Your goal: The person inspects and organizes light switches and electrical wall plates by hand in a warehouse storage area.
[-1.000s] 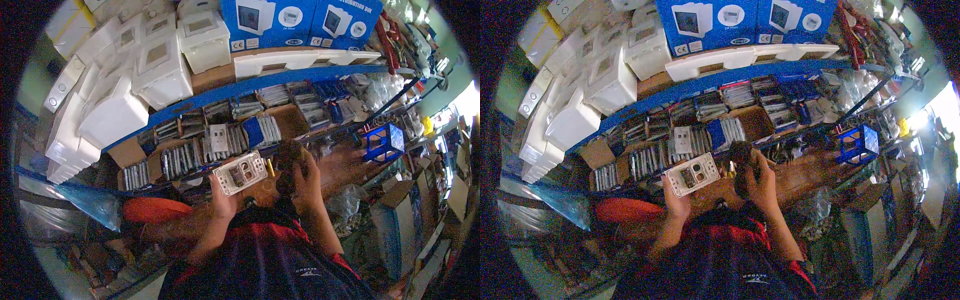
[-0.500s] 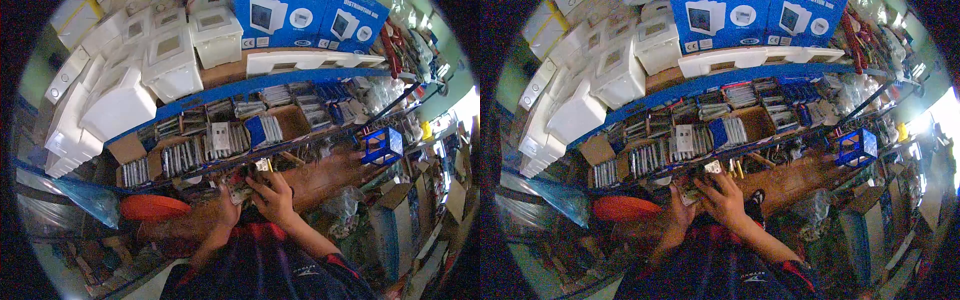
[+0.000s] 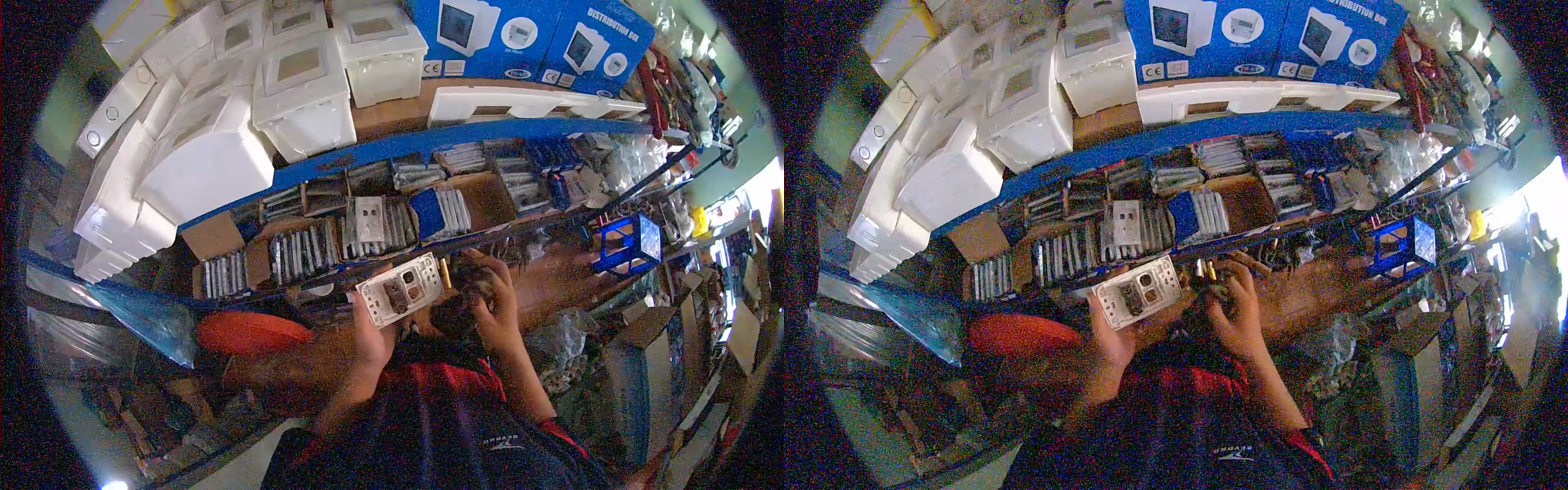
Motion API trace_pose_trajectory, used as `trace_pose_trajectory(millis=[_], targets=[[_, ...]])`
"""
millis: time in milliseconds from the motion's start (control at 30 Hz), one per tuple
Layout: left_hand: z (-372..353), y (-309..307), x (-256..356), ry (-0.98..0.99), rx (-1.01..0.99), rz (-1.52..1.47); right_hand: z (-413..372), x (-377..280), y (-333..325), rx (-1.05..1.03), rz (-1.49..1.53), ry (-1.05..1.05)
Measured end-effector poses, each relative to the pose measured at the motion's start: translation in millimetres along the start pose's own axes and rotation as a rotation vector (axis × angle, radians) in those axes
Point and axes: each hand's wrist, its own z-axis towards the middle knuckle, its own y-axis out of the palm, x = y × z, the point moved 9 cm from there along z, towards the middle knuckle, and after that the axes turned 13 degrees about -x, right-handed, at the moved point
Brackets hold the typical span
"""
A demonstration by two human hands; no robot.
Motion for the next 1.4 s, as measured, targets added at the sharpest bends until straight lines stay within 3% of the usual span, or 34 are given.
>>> trace_pose_trajectory(millis=[133, 233, 400, 533, 567, 667, 800, 833, 933, 1033, 1133, 1267, 1400], targets=[[1, 2, 1, -0.008, -0.031, -0.118, -9, 26, 4, 0.053, 0.391, 0.216], [-1, 7, 3, -0.026, -0.05, -0.112, -4, -1, 1, 0.127, 0.321, 0.17], [-3, 8, -3, -0.059, -0.078, -0.123, -1, -29, 13, -0.128, 0.116, 0.195], [-3, 5, -11, -0.042, -0.086, -0.119, 1, -61, 5, -0.069, 0.268, -0.12], [-4, 7, -13, -0.054, -0.099, -0.155, 0, -59, 6, -0.1, 0.276, -0.086], [-9, 11, -17, -0.06, -0.131, -0.222, -10, -56, -17, 0.229, 0.398, 0.187], [-13, 17, -16, -0.061, -0.168, -0.172, -5, -74, -52, 0.338, 0.182, -0.039], [-14, 21, -17, -0.081, -0.186, -0.153, 0, -87, -46, 0.306, -0.039, -0.164], [-18, 10, -19, 0.063, -0.078, 0.118, 9, -91, 17, 0.035, -0.403, -0.237], [-30, -35, -35, -0.039, 0.139, 0.38, 2, -81, 16, 0.103, -0.429, -0.149], [-31, -26, -32, 0.018, 0.13, 0.375, -2, -67, 13, 0.042, -0.461, -0.064], [-37, -27, -39, -0.126, 0.075, 0.555, -6, -61, 6, -0.086, -0.415, -0.132], [-39, -39, -53, -0.121, 0.104, 0.457, -10, -50, 1, -0.158, -0.434, 0.03]])
